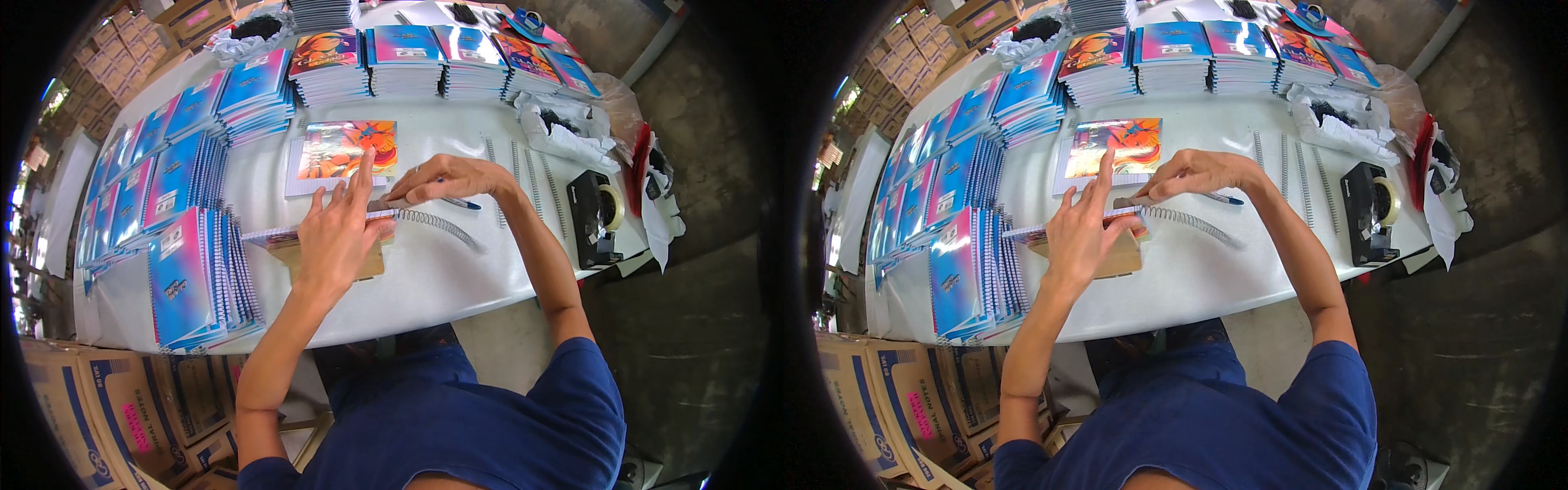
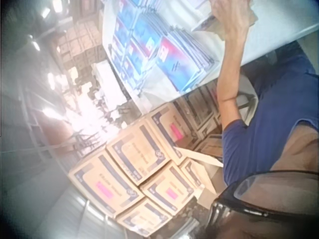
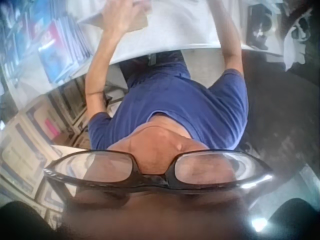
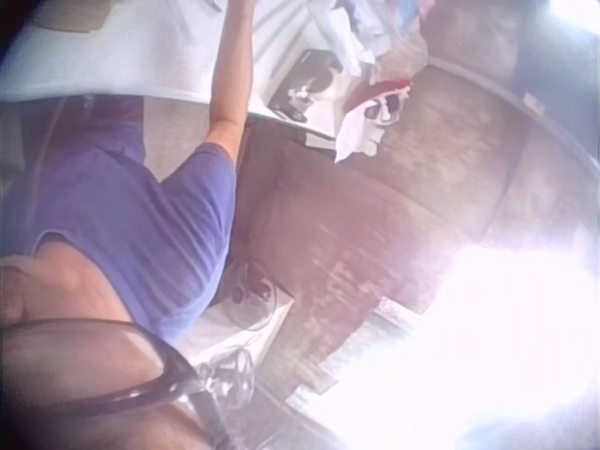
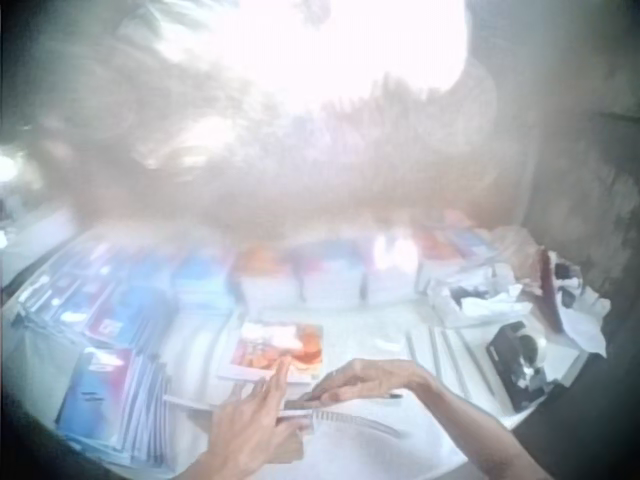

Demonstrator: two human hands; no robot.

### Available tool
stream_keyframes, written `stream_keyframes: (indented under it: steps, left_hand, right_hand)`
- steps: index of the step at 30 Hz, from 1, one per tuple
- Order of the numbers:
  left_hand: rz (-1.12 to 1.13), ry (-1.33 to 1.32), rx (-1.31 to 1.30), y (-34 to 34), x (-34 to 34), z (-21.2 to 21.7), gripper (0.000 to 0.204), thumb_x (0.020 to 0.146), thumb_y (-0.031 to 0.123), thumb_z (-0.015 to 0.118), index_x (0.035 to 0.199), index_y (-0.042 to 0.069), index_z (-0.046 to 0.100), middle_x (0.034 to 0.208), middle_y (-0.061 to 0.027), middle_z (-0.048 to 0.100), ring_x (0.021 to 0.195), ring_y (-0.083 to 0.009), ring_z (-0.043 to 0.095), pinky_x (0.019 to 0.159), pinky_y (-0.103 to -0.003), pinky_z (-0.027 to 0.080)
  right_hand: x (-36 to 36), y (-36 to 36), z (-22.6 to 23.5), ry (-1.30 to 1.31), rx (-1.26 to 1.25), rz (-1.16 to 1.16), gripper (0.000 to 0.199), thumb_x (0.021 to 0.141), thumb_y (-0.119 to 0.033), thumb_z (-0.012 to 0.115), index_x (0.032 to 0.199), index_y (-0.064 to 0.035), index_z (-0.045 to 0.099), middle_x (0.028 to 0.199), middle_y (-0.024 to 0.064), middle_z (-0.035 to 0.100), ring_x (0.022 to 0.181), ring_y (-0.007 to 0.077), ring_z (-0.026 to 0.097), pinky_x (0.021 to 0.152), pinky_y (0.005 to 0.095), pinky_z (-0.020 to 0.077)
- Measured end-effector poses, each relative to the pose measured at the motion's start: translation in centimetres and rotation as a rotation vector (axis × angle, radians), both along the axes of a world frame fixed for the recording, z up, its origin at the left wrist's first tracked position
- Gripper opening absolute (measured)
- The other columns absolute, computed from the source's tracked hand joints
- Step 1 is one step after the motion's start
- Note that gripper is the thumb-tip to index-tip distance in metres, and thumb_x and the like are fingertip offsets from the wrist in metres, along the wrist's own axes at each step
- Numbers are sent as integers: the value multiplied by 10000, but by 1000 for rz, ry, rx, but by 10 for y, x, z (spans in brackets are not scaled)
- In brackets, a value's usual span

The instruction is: The person binds spiral notebooks by inserting wire coils into pre-punched holes and then crimping and trimming the ends using a pair of pliers.

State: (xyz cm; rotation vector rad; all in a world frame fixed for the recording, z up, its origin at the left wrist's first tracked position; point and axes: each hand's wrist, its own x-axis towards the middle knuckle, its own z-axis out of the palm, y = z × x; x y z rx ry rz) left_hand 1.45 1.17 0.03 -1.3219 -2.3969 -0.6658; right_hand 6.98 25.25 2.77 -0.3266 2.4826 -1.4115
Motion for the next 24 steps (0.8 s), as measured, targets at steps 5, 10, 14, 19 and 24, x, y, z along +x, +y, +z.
stream_keyframes:
  steps: [5,10,14,19,24]
  left_hand:
    - [37,-26,84,0,0,4,1085,649,420,793,1513,223,167,1183,-119,648,981,-358,652,889,-446,519]
    - [53,-35,116,-3,-5,3,1125,621,425,805,1514,223,151,1222,-109,630,979,-355,652,888,-444,523]
    - [70,-66,78,-4,-4,3,1122,607,433,804,1509,230,168,1234,-98,626,983,-321,657,916,-451,509]
    - [95,-67,79,-13,-10,2,1126,581,411,819,1504,243,196,1263,-80,610,1030,-288,643,959,-478,477]
    - [112,-43,68,-20,-12,5,1106,580,398,823,1498,243,226,1294,-67,591,1085,-277,619,976,-489,460]
  right_hand:
    - [-3,-3,-8,146,-197,83,450,850,-357,630,1138,-14,678,1114,137,684,1011,229,621,923,343,458]
    - [-3,9,-19,124,-532,61,433,843,-347,660,1115,-11,687,1146,146,672,1071,233,609,948,355,452]
    - [-9,-17,-9,53,24,-12,434,859,-301,646,1081,71,673,1137,209,657,1079,278,603,930,388,464]
    - [-4,-6,-14,25,-570,44,461,846,-332,650,1110,45,670,1142,188,659,1073,263,602,934,380,459]
    - [-12,-14,-21,17,-585,46,420,839,-282,654,1107,41,675,1201,206,628,1132,277,581,987,373,426]
